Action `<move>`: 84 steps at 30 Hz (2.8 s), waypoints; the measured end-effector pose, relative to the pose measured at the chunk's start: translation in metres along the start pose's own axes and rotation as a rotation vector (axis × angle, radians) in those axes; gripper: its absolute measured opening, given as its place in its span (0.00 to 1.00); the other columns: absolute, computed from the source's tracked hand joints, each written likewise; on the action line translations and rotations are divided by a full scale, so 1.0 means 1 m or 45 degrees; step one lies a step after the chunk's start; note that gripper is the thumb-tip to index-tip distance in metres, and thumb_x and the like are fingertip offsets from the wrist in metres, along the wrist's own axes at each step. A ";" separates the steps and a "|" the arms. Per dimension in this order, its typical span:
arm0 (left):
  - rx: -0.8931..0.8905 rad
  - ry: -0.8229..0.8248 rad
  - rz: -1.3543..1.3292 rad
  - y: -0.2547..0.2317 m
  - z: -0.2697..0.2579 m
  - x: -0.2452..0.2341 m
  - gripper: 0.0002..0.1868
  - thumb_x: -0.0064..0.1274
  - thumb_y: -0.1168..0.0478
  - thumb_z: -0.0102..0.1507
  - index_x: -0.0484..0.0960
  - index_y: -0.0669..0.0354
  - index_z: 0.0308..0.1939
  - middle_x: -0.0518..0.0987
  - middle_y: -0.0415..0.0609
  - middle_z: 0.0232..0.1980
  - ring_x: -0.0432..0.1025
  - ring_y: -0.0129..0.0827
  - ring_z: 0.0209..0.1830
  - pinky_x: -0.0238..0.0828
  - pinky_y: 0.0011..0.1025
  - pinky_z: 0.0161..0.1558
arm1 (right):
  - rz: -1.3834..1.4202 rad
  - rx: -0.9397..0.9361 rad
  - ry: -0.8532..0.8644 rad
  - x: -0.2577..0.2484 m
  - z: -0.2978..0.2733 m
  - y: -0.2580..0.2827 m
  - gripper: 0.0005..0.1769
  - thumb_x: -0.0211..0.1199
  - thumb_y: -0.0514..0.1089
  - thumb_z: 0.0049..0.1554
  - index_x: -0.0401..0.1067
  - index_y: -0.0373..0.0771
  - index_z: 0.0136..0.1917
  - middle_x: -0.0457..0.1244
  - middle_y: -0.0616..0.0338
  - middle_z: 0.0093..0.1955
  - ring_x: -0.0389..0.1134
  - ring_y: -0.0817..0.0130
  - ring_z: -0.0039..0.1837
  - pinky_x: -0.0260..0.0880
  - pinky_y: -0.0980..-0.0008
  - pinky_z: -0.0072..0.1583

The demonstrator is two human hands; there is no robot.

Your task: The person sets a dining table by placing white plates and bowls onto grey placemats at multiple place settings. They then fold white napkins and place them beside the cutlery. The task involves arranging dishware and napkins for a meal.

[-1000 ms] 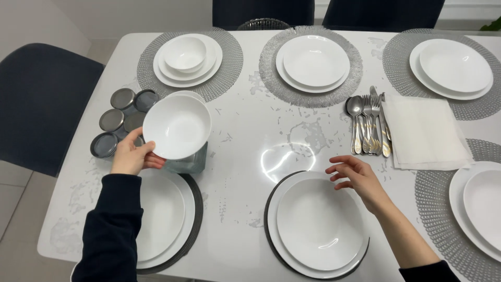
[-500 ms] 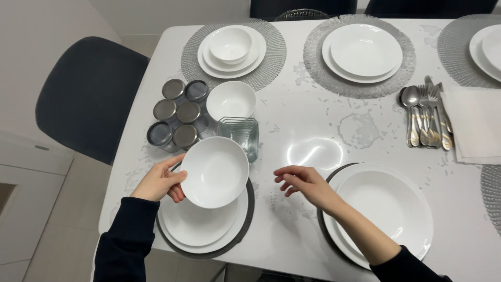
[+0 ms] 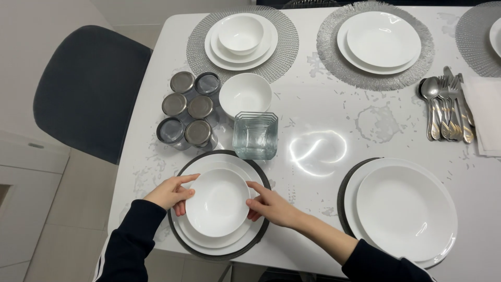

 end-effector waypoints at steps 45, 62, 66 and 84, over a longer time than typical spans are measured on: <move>0.141 -0.710 0.360 -0.091 -0.018 -0.020 0.13 0.55 0.56 0.67 0.85 0.54 0.54 0.88 0.54 0.40 0.83 0.38 0.39 0.81 0.31 0.43 | 0.160 -0.011 -0.436 -0.099 -0.067 0.024 0.26 0.56 0.42 0.61 0.63 0.35 0.71 0.72 0.43 0.47 0.72 0.57 0.50 0.78 0.61 0.54; 0.466 -0.863 -0.225 -0.206 0.042 0.131 0.11 0.51 0.65 0.68 0.81 0.65 0.52 0.84 0.61 0.39 0.79 0.35 0.36 0.81 0.28 0.40 | 0.082 -0.070 -0.856 -0.314 -0.229 0.042 0.19 0.55 0.40 0.62 0.73 0.29 0.63 0.70 0.39 0.47 0.71 0.54 0.50 0.74 0.59 0.52; 0.458 -0.980 -0.156 -0.202 0.063 0.119 0.09 0.54 0.66 0.67 0.83 0.63 0.51 0.85 0.58 0.38 0.80 0.33 0.35 0.82 0.28 0.38 | 0.107 -0.113 -0.925 -0.351 -0.243 0.037 0.18 0.55 0.39 0.63 0.73 0.28 0.63 0.70 0.37 0.47 0.71 0.53 0.49 0.74 0.59 0.51; -0.221 -1.256 0.699 -0.126 0.190 -0.079 0.17 0.63 0.51 0.62 0.90 0.62 0.43 0.85 0.67 0.46 0.78 0.61 0.50 0.74 0.53 0.48 | 0.157 -0.081 -1.103 -0.404 -0.239 0.029 0.17 0.53 0.35 0.64 0.72 0.25 0.63 0.68 0.33 0.46 0.69 0.49 0.49 0.73 0.56 0.50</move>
Point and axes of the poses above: each hand's wrist, its own z-axis towards the middle knuckle, its own x-axis out of the palm, y = z × x, the point moved 8 cm from there along z, towards the middle knuckle
